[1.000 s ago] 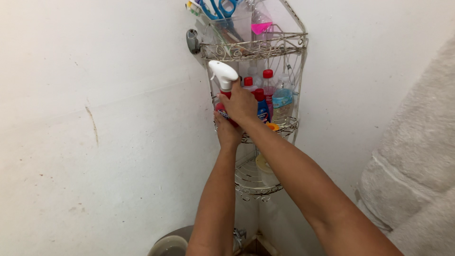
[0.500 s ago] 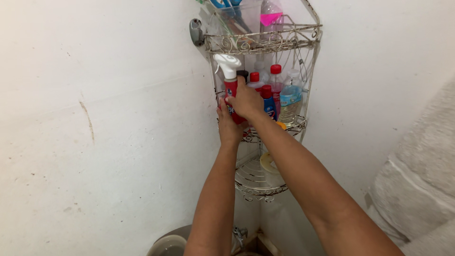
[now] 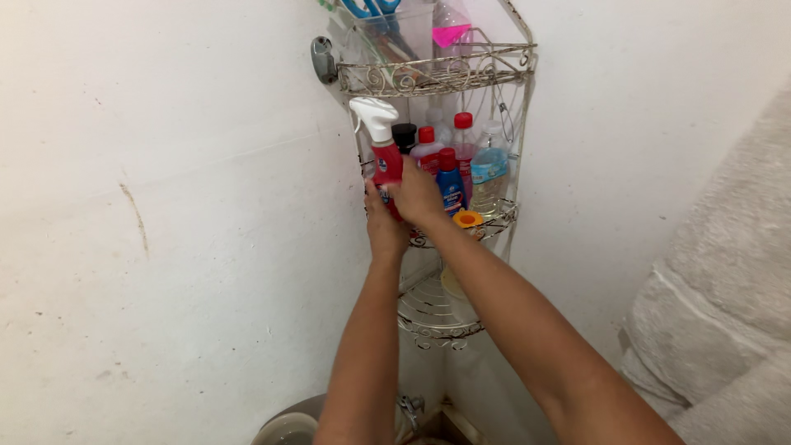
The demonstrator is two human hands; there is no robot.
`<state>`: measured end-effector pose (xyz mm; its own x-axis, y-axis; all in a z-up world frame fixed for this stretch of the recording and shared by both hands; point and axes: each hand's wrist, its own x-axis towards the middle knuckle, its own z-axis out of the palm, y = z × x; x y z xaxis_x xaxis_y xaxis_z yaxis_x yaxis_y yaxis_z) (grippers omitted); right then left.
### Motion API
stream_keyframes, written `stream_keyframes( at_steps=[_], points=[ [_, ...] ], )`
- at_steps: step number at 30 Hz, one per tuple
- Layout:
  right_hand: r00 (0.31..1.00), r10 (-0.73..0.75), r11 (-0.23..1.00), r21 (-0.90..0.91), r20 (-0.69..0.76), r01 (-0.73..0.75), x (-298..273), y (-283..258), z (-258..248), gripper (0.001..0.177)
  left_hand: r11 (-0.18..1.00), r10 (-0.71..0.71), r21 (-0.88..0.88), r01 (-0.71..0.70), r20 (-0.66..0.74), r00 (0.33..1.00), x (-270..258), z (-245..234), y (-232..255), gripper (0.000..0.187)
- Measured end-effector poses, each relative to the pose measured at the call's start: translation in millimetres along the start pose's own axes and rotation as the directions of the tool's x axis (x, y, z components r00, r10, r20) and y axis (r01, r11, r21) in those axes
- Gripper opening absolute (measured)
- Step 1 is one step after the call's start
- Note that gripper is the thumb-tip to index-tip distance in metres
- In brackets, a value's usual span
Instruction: The person organizes items on a corner bathroom shelf, moving a yellow container, a red spray bottle, and a white bottle. They then place soap bars into soap dishes on the shelf. Finally, they use a blue sponge to wipe the wall and rinse it with water from a white mug.
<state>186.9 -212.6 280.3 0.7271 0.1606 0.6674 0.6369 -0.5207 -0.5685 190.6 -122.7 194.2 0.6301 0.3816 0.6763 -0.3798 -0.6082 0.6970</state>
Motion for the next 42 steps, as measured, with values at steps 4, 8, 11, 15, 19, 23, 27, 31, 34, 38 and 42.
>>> stream_keyframes(
  at_steps=[4, 8, 11, 15, 19, 23, 27, 31, 34, 38, 42],
  points=[
    [0.999, 0.051, 0.998, 0.036, -0.019, -0.05, -19.8, 6.9, 7.1, 0.05, 0.999, 0.049, 0.003, -0.049, -0.015, 0.999, -7.5, -0.4, -17.1, 0.098],
    [0.983, -0.052, 0.997, 0.042, -0.178, 0.061, -35.8, -5.1, 4.0, 0.075, 1.0, 0.023, -0.019, -0.024, -0.014, 1.0, -12.7, -5.4, -17.8, 0.082],
    [0.983, 0.004, 0.998, 0.059, -0.185, 0.007, -45.1, -19.4, -3.2, 0.081, 0.998, -0.057, -0.024, 0.057, -0.004, 0.998, -11.7, -12.7, -12.5, 0.079],
    [0.987, 0.057, 0.998, -0.003, -0.152, -0.058, -40.4, -18.1, -9.7, 0.075, 0.994, 0.076, 0.082, -0.076, -0.002, 0.997, -8.4, -23.3, -8.5, 0.082],
    [0.99, 0.032, 0.998, -0.042, -0.136, -0.038, -37.0, -5.0, -6.6, 0.071, 0.998, 0.003, 0.066, -0.011, 0.128, 0.992, -15.4, -33.5, -8.3, 0.086],
    [0.987, 0.16, 0.987, -0.013, -0.016, -0.16, -34.8, -10.7, -2.7, 0.062, 0.986, 0.072, 0.134, -0.096, 0.174, 0.982, -12.7, -41.7, -7.2, 0.082],
    [0.962, 0.27, 0.959, -0.105, 0.038, -0.265, -25.9, -14.3, -2.6, 0.064, 0.965, -0.107, 0.262, 0.025, 0.301, 0.948, -8.8, -55.3, 0.5, 0.079],
    [0.94, 0.339, 0.931, -0.162, 0.042, -0.328, -18.3, -11.9, -0.8, 0.066, 0.97, -0.085, 0.244, 0.011, 0.295, 0.952, -4.9, -53.9, -7.8, 0.083],
    [0.932, 0.359, 0.921, -0.175, 0.038, -0.348, -13.1, -10.2, -1.4, 0.066, 0.979, 0.005, 0.193, -0.062, 0.279, 0.96, 2.6, -42.3, -22.8, 0.081],
    [0.943, 0.332, 0.924, -0.199, -0.014, -0.328, -10.6, -8.0, 1.5, 0.069, 0.981, -0.025, 0.192, -0.029, 0.275, 0.961, 3.4, -26.3, -33.7, 0.083],
    [0.94, 0.341, 0.915, -0.233, 0.013, -0.329, -21.9, -9.6, 0.2, 0.068, 0.978, -0.146, 0.18, 0.101, 0.256, 0.956, -2.6, -26.2, -26.3, 0.092]
  ],
)
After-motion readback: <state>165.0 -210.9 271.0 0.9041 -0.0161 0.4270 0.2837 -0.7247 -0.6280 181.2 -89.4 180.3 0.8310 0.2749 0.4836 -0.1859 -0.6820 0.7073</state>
